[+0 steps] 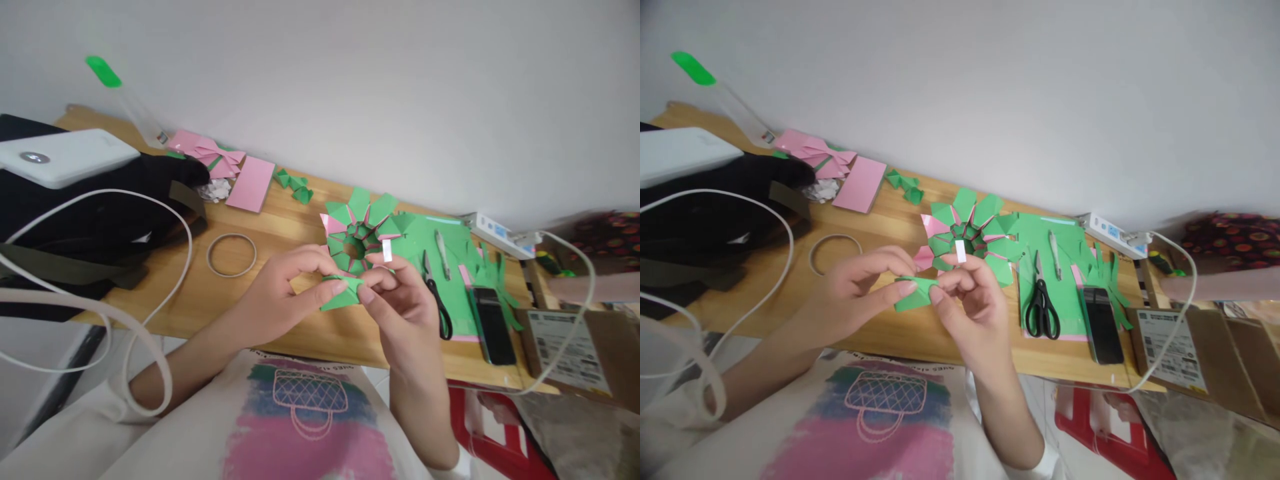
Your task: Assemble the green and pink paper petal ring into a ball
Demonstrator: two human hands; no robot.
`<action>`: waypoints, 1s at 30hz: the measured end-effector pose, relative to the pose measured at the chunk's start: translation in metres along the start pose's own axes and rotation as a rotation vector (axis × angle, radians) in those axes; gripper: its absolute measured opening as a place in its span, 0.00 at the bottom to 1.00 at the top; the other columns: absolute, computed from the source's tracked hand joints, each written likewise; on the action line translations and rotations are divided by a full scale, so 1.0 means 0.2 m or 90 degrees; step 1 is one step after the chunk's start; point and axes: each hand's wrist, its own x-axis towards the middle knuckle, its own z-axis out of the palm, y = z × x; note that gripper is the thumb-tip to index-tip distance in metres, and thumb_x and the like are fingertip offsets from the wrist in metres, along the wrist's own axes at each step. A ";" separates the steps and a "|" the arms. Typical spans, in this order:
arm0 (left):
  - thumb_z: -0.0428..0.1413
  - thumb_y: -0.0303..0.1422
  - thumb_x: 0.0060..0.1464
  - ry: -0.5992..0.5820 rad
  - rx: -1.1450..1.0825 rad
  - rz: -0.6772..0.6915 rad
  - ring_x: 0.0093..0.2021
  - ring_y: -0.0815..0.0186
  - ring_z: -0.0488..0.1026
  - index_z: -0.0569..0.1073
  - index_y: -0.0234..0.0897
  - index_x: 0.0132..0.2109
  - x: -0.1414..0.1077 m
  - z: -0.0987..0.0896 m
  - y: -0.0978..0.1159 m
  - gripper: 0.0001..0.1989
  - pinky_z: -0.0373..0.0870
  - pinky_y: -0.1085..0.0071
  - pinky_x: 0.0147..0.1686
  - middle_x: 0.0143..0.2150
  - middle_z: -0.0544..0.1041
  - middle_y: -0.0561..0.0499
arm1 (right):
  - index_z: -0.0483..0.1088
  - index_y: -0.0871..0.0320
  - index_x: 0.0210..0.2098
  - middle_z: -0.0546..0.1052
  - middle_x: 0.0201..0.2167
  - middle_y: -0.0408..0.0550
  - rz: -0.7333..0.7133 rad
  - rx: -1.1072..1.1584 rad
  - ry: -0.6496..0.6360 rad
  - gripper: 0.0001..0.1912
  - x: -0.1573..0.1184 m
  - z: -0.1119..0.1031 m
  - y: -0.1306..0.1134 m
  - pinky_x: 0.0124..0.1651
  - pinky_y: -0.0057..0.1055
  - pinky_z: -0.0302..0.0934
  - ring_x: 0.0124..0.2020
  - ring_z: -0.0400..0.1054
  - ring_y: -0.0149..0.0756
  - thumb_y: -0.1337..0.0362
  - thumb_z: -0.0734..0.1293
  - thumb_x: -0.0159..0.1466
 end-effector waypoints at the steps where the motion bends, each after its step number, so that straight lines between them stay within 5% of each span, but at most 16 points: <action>1: 0.57 0.30 0.58 -0.002 -0.003 -0.016 0.38 0.68 0.74 0.76 0.39 0.34 0.00 0.00 0.00 0.04 0.71 0.72 0.41 0.34 0.77 0.54 | 0.71 0.50 0.43 0.74 0.25 0.36 -0.001 0.007 0.001 0.14 0.00 0.00 0.00 0.36 0.28 0.65 0.28 0.67 0.29 0.66 0.72 0.59; 5: 0.59 0.31 0.57 -0.015 -0.027 -0.052 0.38 0.68 0.75 0.77 0.40 0.36 0.00 0.00 0.01 0.02 0.70 0.70 0.48 0.34 0.79 0.56 | 0.71 0.49 0.43 0.74 0.24 0.35 -0.006 0.030 0.009 0.14 -0.01 0.01 0.00 0.36 0.27 0.64 0.27 0.67 0.28 0.69 0.72 0.58; 9: 0.58 0.30 0.57 -0.027 -0.061 -0.061 0.36 0.68 0.75 0.77 0.40 0.35 0.00 -0.01 0.01 0.03 0.71 0.70 0.44 0.33 0.79 0.56 | 0.72 0.48 0.45 0.76 0.29 0.37 -0.021 0.003 -0.008 0.14 -0.02 0.01 0.00 0.37 0.28 0.65 0.30 0.68 0.29 0.68 0.72 0.60; 12: 0.58 0.30 0.57 -0.032 -0.091 -0.063 0.37 0.68 0.75 0.77 0.40 0.35 0.01 -0.02 0.01 0.04 0.72 0.71 0.40 0.34 0.79 0.55 | 0.75 0.50 0.39 0.76 0.30 0.40 -0.071 -0.035 0.023 0.04 -0.04 0.00 -0.03 0.40 0.29 0.65 0.33 0.69 0.31 0.63 0.69 0.64; 16: 0.57 0.28 0.57 -0.005 -0.099 -0.032 0.36 0.67 0.75 0.77 0.40 0.34 0.01 -0.02 0.01 0.05 0.72 0.71 0.38 0.32 0.78 0.54 | 0.74 0.53 0.30 0.71 0.25 0.40 -0.075 -0.074 0.014 0.11 -0.07 -0.02 -0.07 0.37 0.28 0.62 0.29 0.65 0.29 0.61 0.64 0.68; 30: 0.57 0.23 0.55 0.044 0.046 0.117 0.36 0.65 0.73 0.77 0.36 0.34 -0.01 0.01 0.04 0.05 0.72 0.64 0.40 0.32 0.78 0.50 | 0.69 0.56 0.26 0.61 0.18 0.35 -0.039 -0.264 -0.030 0.13 -0.08 0.07 -0.12 0.24 0.23 0.49 0.21 0.52 0.23 0.64 0.63 0.68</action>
